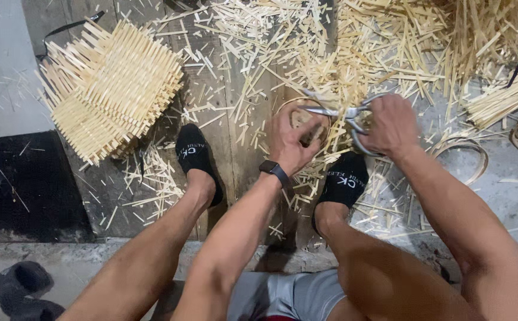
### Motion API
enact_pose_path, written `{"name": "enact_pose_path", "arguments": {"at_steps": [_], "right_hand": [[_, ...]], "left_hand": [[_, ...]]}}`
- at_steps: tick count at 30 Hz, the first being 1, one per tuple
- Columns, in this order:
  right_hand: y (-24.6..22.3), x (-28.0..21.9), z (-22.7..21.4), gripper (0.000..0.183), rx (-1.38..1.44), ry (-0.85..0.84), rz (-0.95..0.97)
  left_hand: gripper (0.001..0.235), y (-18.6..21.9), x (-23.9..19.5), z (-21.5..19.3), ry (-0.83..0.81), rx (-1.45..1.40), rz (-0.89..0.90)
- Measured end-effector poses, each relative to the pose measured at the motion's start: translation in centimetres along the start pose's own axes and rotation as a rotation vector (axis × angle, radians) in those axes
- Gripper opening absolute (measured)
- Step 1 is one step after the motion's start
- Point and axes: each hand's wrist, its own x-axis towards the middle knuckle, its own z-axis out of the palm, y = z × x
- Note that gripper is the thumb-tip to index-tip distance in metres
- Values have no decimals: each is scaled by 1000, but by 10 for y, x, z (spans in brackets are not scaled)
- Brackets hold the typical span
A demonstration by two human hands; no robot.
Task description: The person assembles a small woven basket by placing a pre-woven mat into a circular frame, trimming the excess with shears, and securing the edge with a thin strip. The process is repeated for multiple units.
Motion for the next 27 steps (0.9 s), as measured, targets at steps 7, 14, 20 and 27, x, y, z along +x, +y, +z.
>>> {"name": "enact_pose_path", "arguments": {"at_steps": [7, 14, 20, 27], "right_hand": [[17, -2, -7, 39, 168, -221, 101], [7, 5, -20, 51, 24, -244, 71], [10, 9, -13, 28, 137, -187, 17], [42, -4, 11, 51, 380, -160, 479]], "left_hand": [[54, -10, 0, -8, -86, -95, -53], [54, -6, 8, -15, -183, -51, 20], [53, -24, 18, -26, -356, -90, 98], [53, -76, 17, -14, -18, -130, -426]]}}
